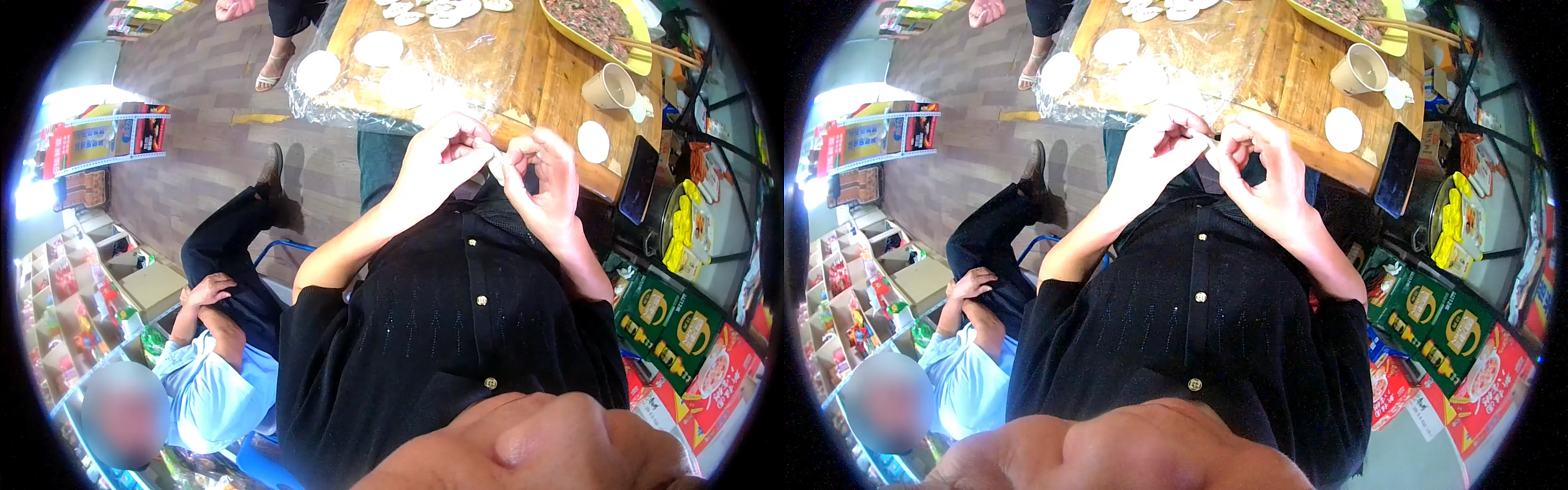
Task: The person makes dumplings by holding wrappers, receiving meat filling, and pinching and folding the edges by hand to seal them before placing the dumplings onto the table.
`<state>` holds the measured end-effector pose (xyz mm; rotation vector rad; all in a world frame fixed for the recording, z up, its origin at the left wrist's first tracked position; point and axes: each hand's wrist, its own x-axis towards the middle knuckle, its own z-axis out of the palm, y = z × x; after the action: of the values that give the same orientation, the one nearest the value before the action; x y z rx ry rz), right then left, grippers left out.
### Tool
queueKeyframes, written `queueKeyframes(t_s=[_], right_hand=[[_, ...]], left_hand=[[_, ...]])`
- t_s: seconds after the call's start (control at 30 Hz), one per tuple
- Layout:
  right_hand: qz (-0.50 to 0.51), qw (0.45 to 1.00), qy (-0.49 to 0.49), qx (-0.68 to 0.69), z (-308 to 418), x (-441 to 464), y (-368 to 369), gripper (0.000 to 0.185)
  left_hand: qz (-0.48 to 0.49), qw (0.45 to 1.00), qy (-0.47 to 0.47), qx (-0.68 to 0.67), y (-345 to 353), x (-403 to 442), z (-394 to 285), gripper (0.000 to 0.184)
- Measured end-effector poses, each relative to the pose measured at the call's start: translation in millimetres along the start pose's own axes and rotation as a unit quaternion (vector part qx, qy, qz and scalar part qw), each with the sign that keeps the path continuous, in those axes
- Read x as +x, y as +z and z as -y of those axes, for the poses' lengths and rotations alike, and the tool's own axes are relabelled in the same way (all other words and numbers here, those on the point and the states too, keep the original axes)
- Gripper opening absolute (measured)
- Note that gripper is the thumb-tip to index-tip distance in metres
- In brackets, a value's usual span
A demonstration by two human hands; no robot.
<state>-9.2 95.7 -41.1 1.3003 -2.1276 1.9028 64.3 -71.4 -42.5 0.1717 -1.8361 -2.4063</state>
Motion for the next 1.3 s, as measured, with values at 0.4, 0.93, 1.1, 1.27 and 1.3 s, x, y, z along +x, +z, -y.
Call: queueKeyframes(t_s=[0.4,0.93,1.1,1.27,1.3], right_hand=[[-0.015,0.998,0.058,0.026,12,9,9,0.042],[0.06,0.998,0.007,0.007,15,18,1,0.052],[0.087,0.995,0.04,-0.016,22,25,0,0.044],[0.078,0.996,0.001,-0.044,20,27,2,0.037],[0.078,0.996,0.001,-0.045,22,29,0,0.037]], left_hand=[[-0.029,0.98,0.143,0.138,2,-3,-1,0.013],[-0.06,0.978,0.156,0.124,2,-12,-2,0.015],[-0.063,0.965,0.185,0.175,-2,-12,-2,0.017],[-0.064,0.959,0.2,0.189,-3,-10,-3,0.014],[-0.06,0.952,0.217,0.207,-4,-9,-2,0.013]])
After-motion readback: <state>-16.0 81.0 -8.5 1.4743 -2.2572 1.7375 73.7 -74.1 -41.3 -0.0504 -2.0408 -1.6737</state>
